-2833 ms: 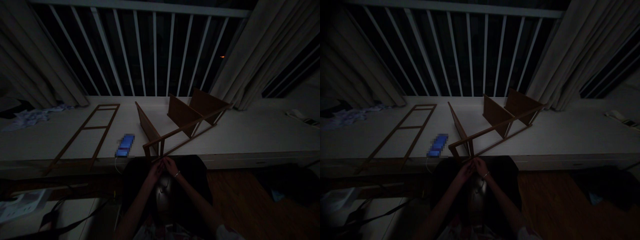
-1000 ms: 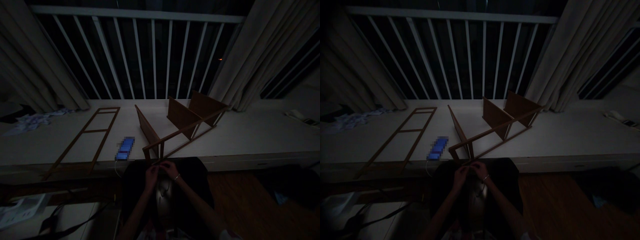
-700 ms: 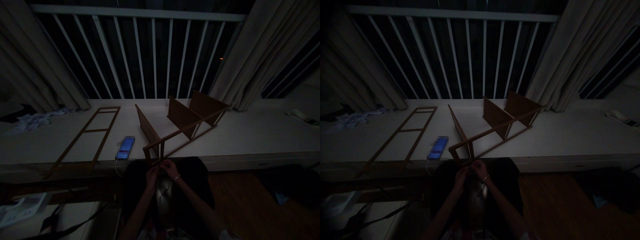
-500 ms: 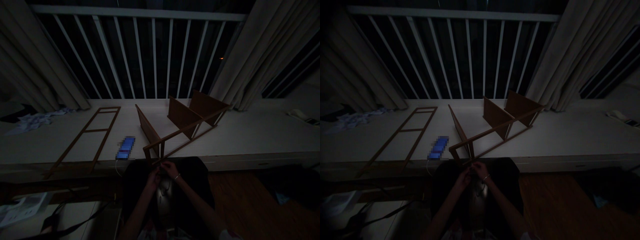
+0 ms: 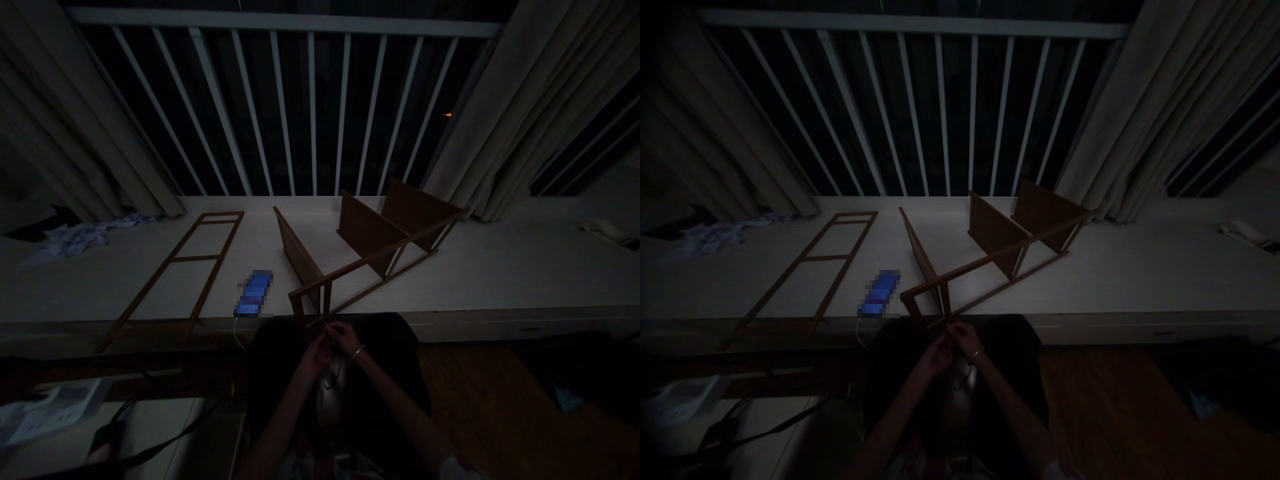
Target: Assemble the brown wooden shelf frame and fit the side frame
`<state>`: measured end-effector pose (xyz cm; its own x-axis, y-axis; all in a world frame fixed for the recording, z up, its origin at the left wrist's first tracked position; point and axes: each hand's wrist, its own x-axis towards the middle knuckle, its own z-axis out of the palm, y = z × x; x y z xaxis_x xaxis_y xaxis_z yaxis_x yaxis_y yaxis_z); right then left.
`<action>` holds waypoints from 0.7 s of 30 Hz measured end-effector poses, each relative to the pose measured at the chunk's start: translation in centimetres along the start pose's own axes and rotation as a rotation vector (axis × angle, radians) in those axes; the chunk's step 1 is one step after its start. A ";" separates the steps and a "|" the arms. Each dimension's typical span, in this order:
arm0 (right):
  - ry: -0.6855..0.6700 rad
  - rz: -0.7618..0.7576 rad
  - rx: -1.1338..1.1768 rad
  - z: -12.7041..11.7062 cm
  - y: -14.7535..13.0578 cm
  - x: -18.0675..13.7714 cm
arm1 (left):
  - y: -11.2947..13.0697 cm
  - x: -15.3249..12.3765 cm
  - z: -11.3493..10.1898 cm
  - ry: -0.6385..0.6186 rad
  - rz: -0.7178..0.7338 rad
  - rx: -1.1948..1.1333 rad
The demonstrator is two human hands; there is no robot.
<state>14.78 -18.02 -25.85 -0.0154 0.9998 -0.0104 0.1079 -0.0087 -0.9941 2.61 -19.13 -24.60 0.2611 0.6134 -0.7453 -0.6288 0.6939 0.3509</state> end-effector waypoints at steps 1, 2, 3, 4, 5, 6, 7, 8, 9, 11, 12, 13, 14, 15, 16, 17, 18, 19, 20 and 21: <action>-0.006 -0.006 -0.009 0.0 -0.1 0.1 | 0.0 -0.1 -0.1 0.013 0.007 0.008; -0.012 -0.009 -0.020 -0.1 -0.2 0.1 | 0.0 -0.1 -0.1 0.030 0.019 0.017; -0.016 -0.012 -0.035 -0.1 -0.3 0.2 | 0.0 -0.1 -0.2 0.053 0.037 0.026; -0.025 -0.015 -0.057 -0.1 -0.5 0.3 | 0.1 -0.2 -0.2 0.077 0.062 0.032; -0.039 -0.022 -0.085 -0.2 -0.6 0.4 | 0.2 -0.2 -0.2 0.102 0.092 0.036; -0.056 -0.036 -0.117 -0.3 -0.8 0.5 | 0.3 -0.3 -0.1 0.124 0.123 0.038; -0.078 -0.055 -0.149 -0.4 -1.0 0.6 | 0.5 -0.3 0.0 0.138 0.154 0.038; -0.097 -0.078 -0.181 -0.5 -1.2 0.7 | 0.7 -0.4 0.2 0.142 0.179 0.039; -0.107 -0.102 -0.211 -0.7 -1.5 0.8 | 0.9 -0.5 0.5 0.138 0.197 0.041; -0.099 -0.144 -0.272 -1.0 -2.0 0.9 | 1.3 -0.7 1.1 0.116 0.214 0.049; -0.088 -0.162 -0.312 -1.1 -2.3 0.9 | 1.4 -0.7 1.4 0.105 0.216 0.053; -0.077 -0.178 -0.359 -1.3 -2.7 0.9 | 1.5 -0.7 1.6 0.097 0.217 0.056; -0.070 -0.196 -0.410 -1.4 -3.2 0.8 | 1.5 -0.7 1.9 0.092 0.216 0.059; -0.072 -0.216 -0.464 -1.5 -3.6 0.8 | 1.4 -0.6 2.1 0.089 0.215 0.059; -0.076 -0.237 -0.519 -1.6 -4.1 0.7 | 1.4 -0.5 2.2 0.089 0.215 0.058; -0.081 -0.258 -0.571 -1.6 -4.5 0.5 | 1.3 -0.4 2.3 0.088 0.214 0.055; -0.087 -0.279 -0.621 -1.6 -5.0 0.4 | 1.2 -0.2 2.4 0.087 0.213 0.051; -0.091 -0.297 -0.667 -1.6 -5.3 0.2 | 1.1 0.0 2.4 0.085 0.212 0.046; -0.090 -0.313 -0.709 -1.5 -5.7 0.1 | 1.1 0.2 2.4 0.083 0.210 0.040; -0.084 -0.326 -0.745 -1.5 -5.9 -0.1 | 1.0 0.4 2.3 0.081 0.208 0.033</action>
<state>15.62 -18.06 -19.82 -0.2312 0.9454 0.2298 0.7174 0.3252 -0.6160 3.78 -17.29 -23.20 0.0681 0.7131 -0.6977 -0.6380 0.5688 0.5190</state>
